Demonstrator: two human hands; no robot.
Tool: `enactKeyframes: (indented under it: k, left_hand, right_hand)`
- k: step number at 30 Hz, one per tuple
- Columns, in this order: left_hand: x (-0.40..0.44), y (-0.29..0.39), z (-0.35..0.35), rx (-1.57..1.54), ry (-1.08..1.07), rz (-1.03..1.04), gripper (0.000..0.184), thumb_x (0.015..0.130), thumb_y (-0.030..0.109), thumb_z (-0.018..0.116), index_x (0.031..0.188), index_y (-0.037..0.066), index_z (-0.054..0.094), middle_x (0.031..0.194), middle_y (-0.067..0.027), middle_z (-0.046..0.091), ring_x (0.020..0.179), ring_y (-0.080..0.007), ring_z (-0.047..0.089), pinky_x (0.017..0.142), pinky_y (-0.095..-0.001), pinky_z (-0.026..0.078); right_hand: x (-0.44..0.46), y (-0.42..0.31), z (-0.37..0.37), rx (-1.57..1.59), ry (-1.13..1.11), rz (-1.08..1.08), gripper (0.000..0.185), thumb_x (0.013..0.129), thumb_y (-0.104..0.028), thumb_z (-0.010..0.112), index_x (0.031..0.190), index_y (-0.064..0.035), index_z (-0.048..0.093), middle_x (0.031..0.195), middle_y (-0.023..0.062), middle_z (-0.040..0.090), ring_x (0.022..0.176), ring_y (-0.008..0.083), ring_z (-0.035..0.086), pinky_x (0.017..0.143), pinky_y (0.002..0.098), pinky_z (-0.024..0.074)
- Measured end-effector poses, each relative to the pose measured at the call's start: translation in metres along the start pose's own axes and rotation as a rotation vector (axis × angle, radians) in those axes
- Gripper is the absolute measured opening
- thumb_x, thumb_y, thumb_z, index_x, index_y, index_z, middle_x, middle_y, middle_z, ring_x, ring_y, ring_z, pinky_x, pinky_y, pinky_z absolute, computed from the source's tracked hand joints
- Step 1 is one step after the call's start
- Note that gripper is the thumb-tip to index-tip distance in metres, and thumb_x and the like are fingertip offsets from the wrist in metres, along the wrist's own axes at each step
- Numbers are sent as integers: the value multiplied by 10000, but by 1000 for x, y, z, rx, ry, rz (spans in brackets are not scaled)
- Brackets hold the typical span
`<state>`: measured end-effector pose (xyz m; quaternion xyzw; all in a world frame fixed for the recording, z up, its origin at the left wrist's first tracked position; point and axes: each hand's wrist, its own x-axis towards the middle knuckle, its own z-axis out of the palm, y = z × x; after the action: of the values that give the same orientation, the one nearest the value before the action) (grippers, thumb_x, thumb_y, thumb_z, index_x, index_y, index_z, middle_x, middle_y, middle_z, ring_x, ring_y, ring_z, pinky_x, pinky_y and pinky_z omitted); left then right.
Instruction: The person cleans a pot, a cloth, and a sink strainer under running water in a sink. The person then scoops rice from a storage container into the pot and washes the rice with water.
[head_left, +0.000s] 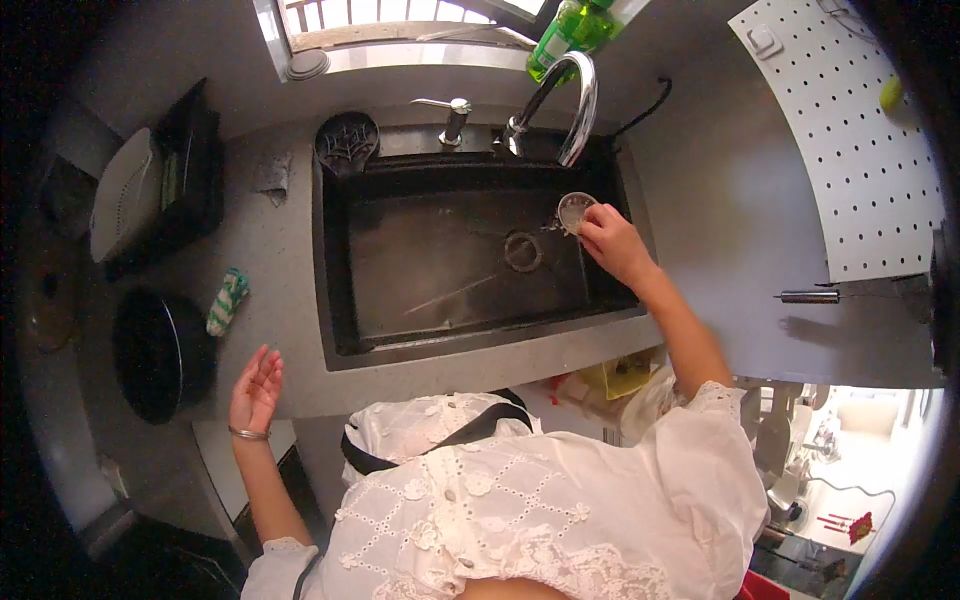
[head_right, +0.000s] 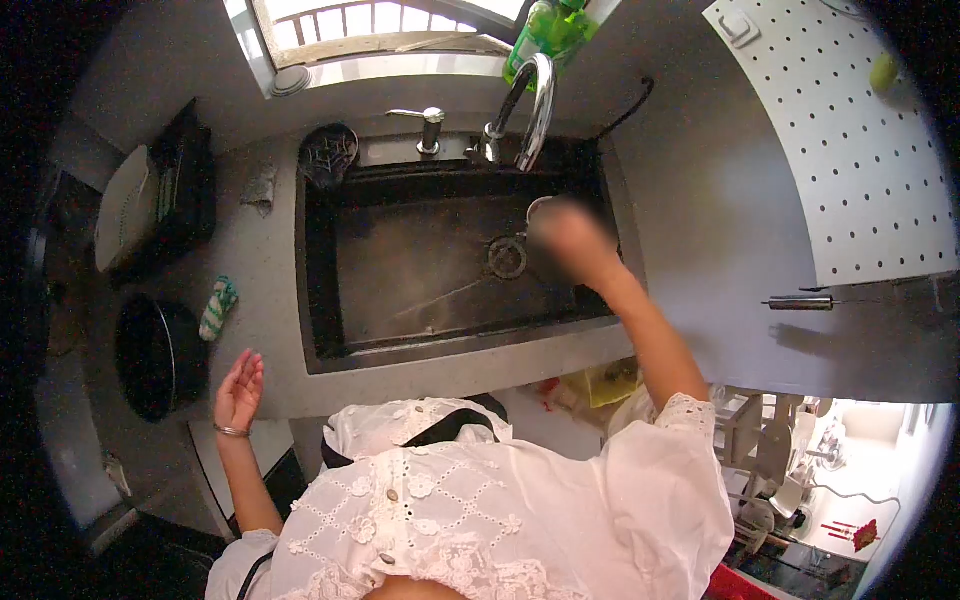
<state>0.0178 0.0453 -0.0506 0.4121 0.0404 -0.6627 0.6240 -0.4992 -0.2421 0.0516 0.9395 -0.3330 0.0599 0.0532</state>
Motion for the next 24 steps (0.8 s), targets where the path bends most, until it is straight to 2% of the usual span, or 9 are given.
enactKeyframes:
  k: [5, 8, 9, 12, 24]
  left_hand:
    - [5, -4, 0, -13, -2, 12, 387, 890, 55, 441, 1268, -17, 402, 1170, -183, 536, 1036, -250, 555, 864, -316, 486]
    - [6, -5, 6, 1, 2, 1, 356, 883, 64, 461, 1222, -41, 439, 1133, -189, 547, 1017, -252, 559, 872, -310, 484]
    - [7, -5, 7, -1, -1, -4, 355, 883, 62, 462, 1221, -43, 438, 1131, -189, 548, 1015, -255, 559, 874, -311, 484]
    - [8, -5, 8, -18, -3, -21, 353, 881, 54, 467, 1218, -48, 438, 1121, -189, 552, 1010, -262, 560, 876, -315, 484]
    - [13, -2, 27, 62, 8, -56, 339, 875, 57, 487, 1196, -50, 464, 1112, -180, 558, 996, -249, 569, 861, -305, 494]
  right_hand:
    - [-24, -1, 35, 54, 66, 68, 228, 777, -61, 517, 997, -25, 567, 1007, 128, 580, 892, 255, 561, 785, 340, 479]
    - [-36, -10, 52, 71, 124, 165, 167, 766, -57, 555, 930, -38, 586, 970, 106, 578, 888, 261, 559, 756, 331, 487]
    - [-36, -19, 43, 196, 114, 250, 109, 736, -54, 613, 842, -45, 591, 918, 87, 561, 875, 271, 544, 721, 334, 489]
    - [-44, -28, 54, 222, 196, 310, 111, 699, -42, 655, 781, -41, 579, 875, 83, 537, 858, 279, 525, 701, 342, 485]
    - [-81, -42, 66, 250, 181, 421, 117, 697, -41, 649, 785, -41, 572, 882, 81, 537, 866, 274, 528, 699, 352, 481]
